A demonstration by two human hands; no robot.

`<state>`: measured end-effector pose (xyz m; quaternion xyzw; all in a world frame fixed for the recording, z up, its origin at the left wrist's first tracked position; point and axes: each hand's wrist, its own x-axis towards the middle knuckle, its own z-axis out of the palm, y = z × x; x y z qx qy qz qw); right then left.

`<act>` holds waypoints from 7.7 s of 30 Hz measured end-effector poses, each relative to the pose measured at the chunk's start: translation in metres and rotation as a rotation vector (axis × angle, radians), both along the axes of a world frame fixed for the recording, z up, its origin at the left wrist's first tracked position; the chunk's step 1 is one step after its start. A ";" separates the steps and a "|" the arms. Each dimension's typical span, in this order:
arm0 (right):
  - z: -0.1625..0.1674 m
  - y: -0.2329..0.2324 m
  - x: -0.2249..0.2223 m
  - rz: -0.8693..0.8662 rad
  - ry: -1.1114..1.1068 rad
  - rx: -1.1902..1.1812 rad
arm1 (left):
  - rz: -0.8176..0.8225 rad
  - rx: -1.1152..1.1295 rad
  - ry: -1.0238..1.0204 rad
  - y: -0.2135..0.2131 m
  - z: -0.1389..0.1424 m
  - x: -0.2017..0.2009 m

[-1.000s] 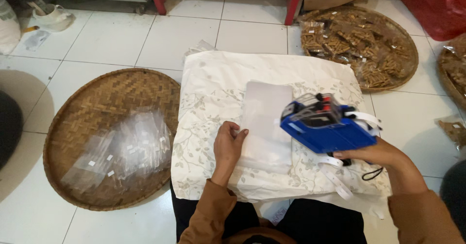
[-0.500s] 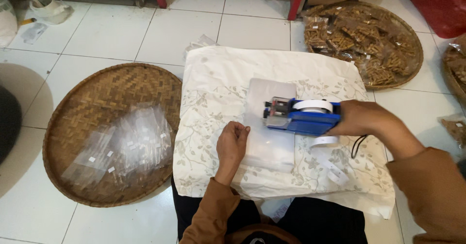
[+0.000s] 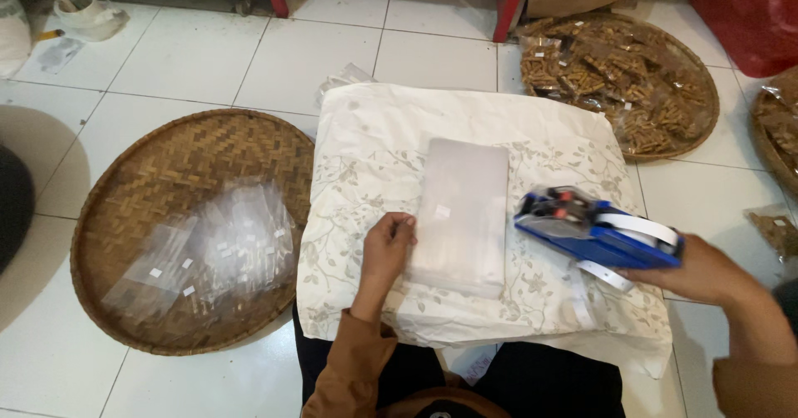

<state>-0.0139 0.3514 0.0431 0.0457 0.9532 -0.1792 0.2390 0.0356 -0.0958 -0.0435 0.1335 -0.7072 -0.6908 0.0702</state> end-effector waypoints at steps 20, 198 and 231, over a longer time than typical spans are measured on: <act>-0.062 0.002 0.023 -0.127 0.317 -0.616 | 0.521 -0.118 -0.069 -0.110 0.012 0.060; 0.060 -0.066 0.002 0.206 0.041 0.481 | 0.049 -0.517 0.045 0.014 0.009 -0.014; 0.056 -0.138 -0.064 0.343 -0.105 0.251 | 0.023 -0.525 -0.028 0.014 0.018 -0.010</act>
